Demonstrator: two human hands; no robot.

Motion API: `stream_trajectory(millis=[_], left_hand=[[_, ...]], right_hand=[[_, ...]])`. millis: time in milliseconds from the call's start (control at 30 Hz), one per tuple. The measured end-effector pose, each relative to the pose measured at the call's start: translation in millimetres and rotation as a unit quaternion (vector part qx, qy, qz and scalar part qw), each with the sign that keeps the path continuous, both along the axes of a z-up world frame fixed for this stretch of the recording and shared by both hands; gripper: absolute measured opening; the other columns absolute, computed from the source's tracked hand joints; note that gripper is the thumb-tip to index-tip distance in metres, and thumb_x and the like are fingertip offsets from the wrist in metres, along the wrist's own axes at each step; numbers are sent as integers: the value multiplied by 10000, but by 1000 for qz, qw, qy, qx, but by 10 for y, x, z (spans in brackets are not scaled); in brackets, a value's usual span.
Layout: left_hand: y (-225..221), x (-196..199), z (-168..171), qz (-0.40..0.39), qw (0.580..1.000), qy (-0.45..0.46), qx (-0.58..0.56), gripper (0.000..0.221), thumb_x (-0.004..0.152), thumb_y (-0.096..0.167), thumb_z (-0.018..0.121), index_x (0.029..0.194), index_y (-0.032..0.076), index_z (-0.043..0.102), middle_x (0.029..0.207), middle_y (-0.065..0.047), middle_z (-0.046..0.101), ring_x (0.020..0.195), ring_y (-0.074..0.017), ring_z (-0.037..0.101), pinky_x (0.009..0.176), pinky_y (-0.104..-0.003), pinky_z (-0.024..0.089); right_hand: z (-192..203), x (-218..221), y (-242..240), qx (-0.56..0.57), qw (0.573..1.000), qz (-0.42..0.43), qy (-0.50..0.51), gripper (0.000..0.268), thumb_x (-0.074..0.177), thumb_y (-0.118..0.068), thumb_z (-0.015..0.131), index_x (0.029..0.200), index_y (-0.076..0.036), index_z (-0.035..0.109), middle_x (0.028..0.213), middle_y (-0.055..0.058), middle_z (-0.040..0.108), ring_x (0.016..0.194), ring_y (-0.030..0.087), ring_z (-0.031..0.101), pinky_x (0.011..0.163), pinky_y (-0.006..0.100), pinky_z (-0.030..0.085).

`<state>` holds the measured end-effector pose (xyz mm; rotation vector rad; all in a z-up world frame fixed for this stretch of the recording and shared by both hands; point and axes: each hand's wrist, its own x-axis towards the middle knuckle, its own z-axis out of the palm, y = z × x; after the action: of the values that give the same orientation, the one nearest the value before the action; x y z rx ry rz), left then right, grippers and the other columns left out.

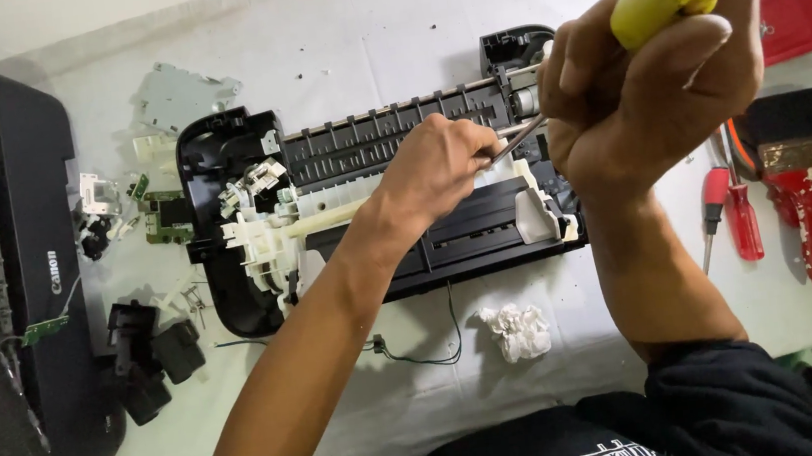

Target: Reassembling the internal frame and components of a Canon printer, including wiring and fastening screws.

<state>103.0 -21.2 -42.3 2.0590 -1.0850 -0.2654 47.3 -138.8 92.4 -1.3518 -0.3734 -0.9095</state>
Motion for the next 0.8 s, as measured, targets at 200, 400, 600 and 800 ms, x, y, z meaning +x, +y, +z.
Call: stream_trajectory(millis=[200, 400, 600, 800], left_hand=[[0, 7, 23, 1, 1000, 27, 9, 165, 931, -74, 655, 891, 14, 790, 632, -105, 732, 395, -147, 634, 268, -207, 467], [-6, -11, 28, 8, 999, 23, 24, 139, 939, -81, 660, 939, -14, 782, 679, -166, 749, 414, -168, 673, 261, -198, 500], [-11, 5, 13, 3, 1000, 16, 25, 181, 915, -135, 635, 930, -23, 776, 673, -157, 744, 416, -167, 669, 281, -192, 515], [-23, 15, 46, 7, 998, 22, 65, 138, 890, -91, 695, 935, 15, 772, 715, -129, 749, 486, -171, 693, 343, -221, 569]], right_hand=[[-52, 20, 14, 14, 999, -9, 34, 596, 1076, -600, 526, 1136, -9, 469, 660, 121, 417, 425, 174, 338, 387, 314, 316], [-105, 66, -8, 16, 1000, -6, 20, 574, 1081, -581, 528, 1130, -10, 479, 650, 119, 412, 418, 164, 316, 378, 308, 294], [-97, 82, 30, 34, 999, 4, 32, 572, 1065, -582, 562, 1142, -18, 507, 647, 120, 408, 420, 162, 310, 387, 309, 297], [-116, 158, 75, 51, 998, -14, 20, 585, 1044, -587, 586, 1103, -11, 509, 616, 120, 398, 399, 164, 299, 364, 303, 280]])
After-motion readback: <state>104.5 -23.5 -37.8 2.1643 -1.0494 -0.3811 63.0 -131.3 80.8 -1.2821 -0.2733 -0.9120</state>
